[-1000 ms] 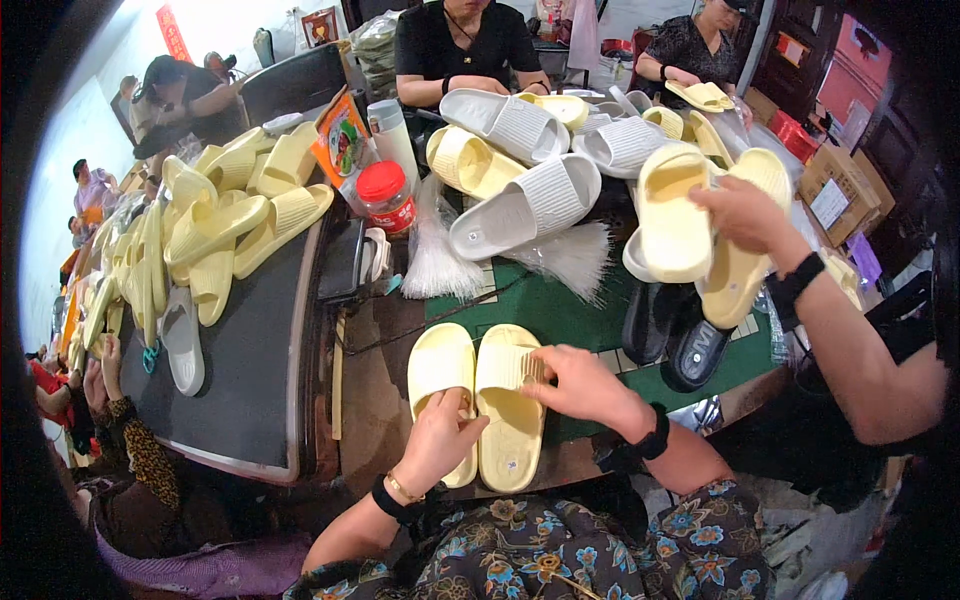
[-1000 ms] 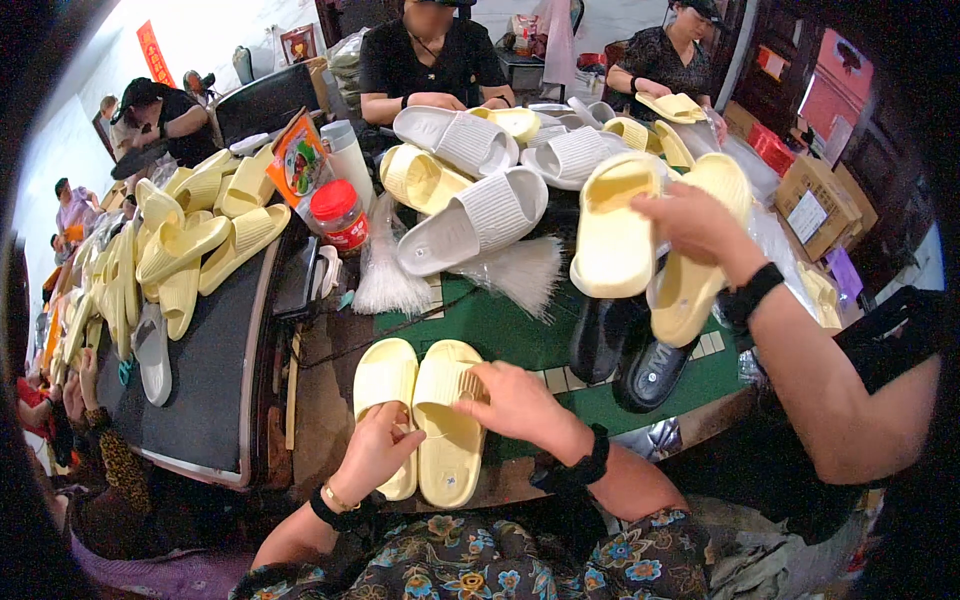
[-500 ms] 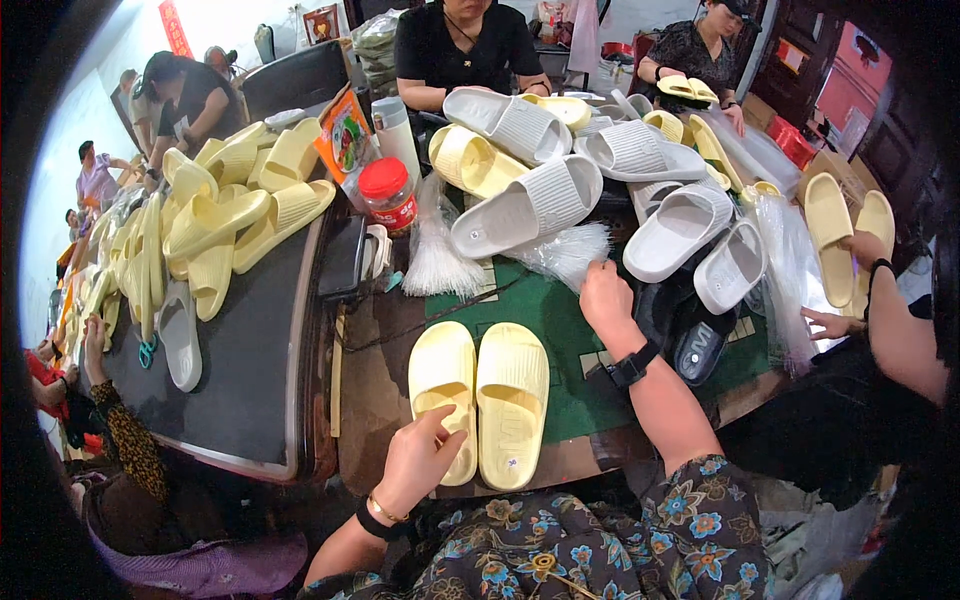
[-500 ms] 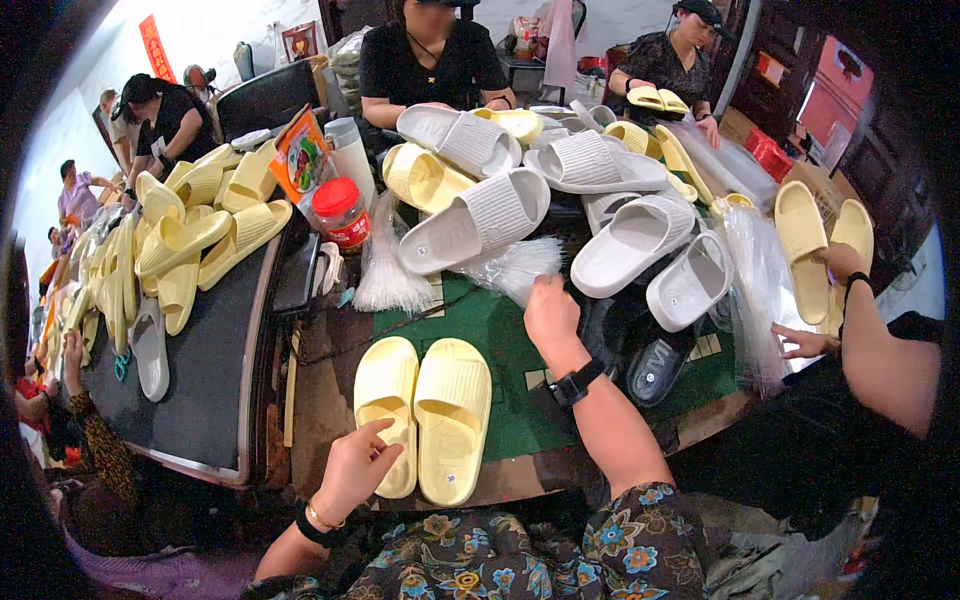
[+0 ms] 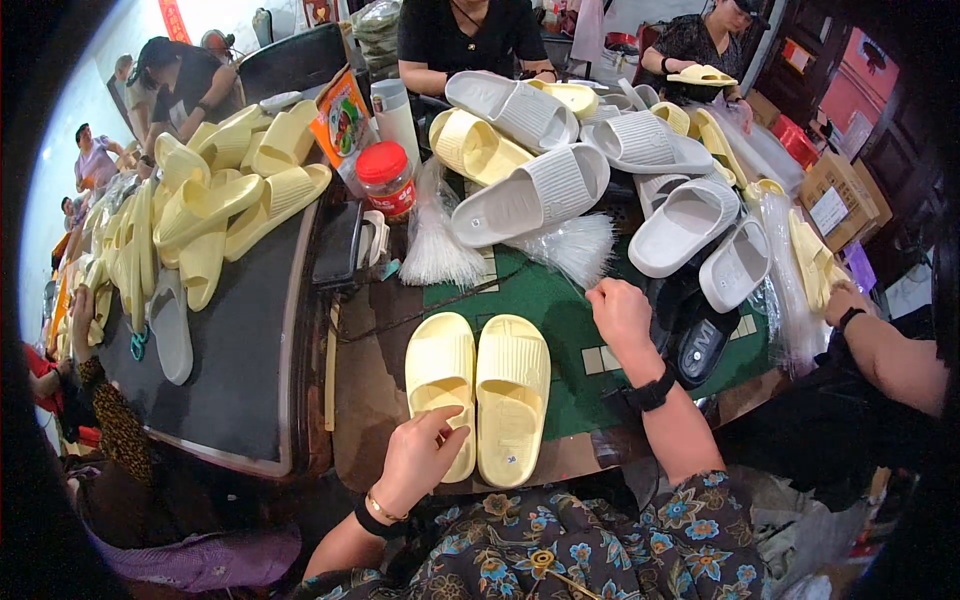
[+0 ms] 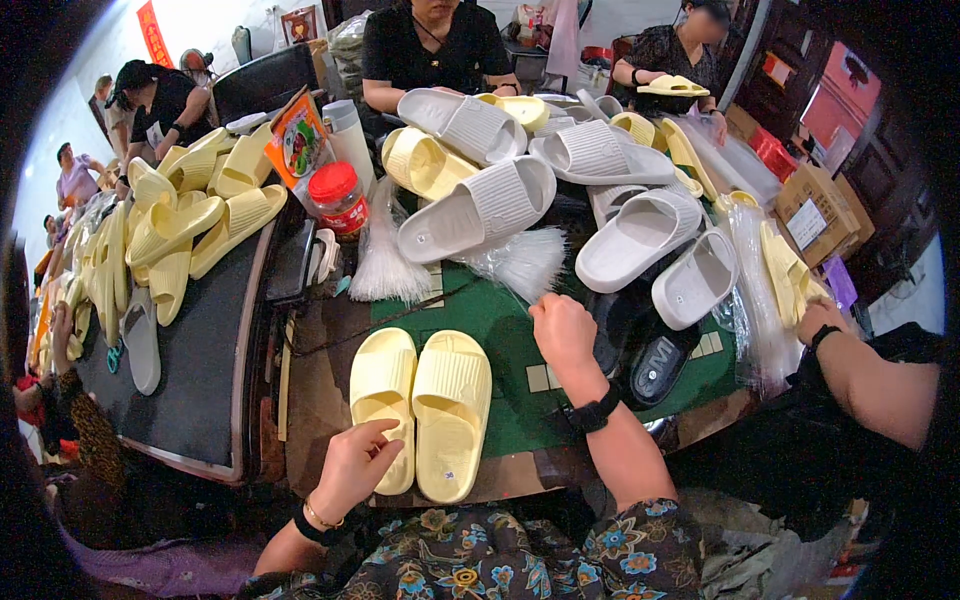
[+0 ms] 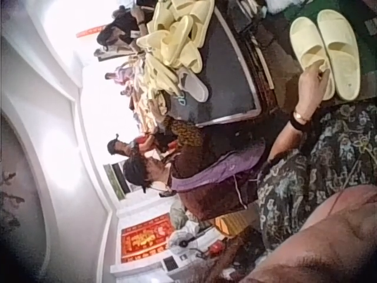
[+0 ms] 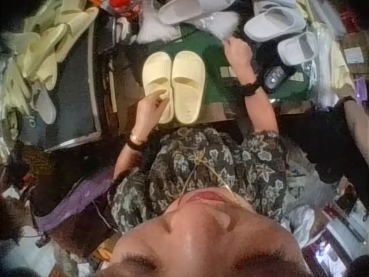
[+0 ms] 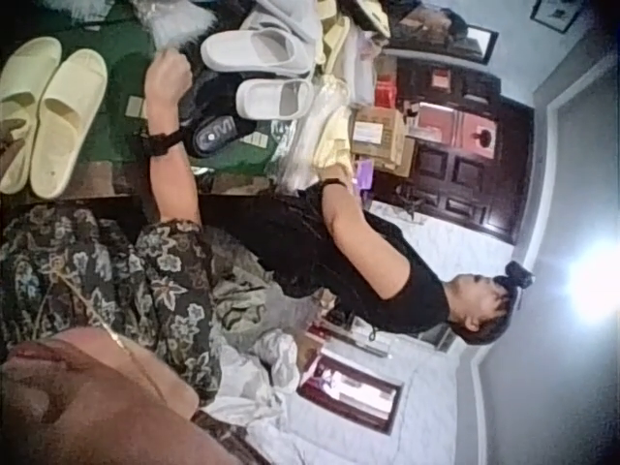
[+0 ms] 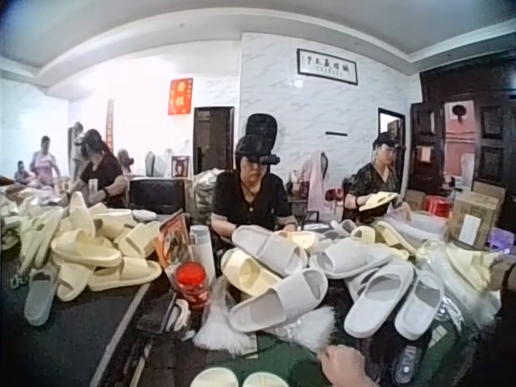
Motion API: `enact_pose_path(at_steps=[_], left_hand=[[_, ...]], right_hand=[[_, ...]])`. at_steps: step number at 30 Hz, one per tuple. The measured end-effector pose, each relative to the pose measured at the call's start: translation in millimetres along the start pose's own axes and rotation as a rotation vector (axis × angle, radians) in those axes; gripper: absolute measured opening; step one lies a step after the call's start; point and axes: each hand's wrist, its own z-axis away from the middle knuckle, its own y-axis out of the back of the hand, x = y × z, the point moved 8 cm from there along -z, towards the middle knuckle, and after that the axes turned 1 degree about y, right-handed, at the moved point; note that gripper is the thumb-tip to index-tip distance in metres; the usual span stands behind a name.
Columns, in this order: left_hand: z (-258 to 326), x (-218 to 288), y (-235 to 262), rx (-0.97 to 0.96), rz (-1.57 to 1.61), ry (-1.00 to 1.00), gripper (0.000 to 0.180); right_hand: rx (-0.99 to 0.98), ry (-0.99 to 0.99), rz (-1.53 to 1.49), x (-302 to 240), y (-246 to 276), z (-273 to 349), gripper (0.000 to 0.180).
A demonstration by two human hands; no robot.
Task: Inspecting and finishing plastic slide sandals by removing excess material and packing them.
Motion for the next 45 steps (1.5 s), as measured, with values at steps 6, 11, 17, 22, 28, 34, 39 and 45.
enact_pose_path(at_steps=[6,11,17,22,28,34,39,45], left_hand=[[-0.9,9.5,5.7,0.059,0.029,-0.033,0.024],[-4.5,35.3,3.8,0.043,0.033,-0.119,0.022],[-15.5,78.5,-35.4,-0.041,-0.035,-0.32,0.027],[-14.9,103.7,-73.5,-0.114,-0.069,-0.531,0.028],[-6.0,105.6,-72.3,-0.097,-0.012,-0.638,0.024],[8.1,113.3,-72.4,-0.145,-0.033,-0.814,0.025],[19.8,112.0,-75.8,-0.248,0.109,-0.741,0.019],[26.1,109.9,-62.3,-0.482,0.496,-0.496,0.007]], right_hand=[[-0.135,0.011,-0.037,3.1,15.6,36.5,0.019],[-0.302,-0.015,-0.063,10.1,26.6,67.9,0.017],[-0.667,0.294,-0.407,-27.4,44.7,107.4,0.014],[-0.939,0.528,-0.685,-62.9,61.6,135.2,0.013],[-1.093,0.642,-0.857,-80.0,72.8,145.8,0.008],[-1.217,0.706,-0.926,-90.3,68.2,154.8,0.013],[-1.13,0.474,-1.13,-80.4,66.0,139.6,0.016],[-0.773,0.43,-0.672,-56.6,22.2,118.6,0.029]])
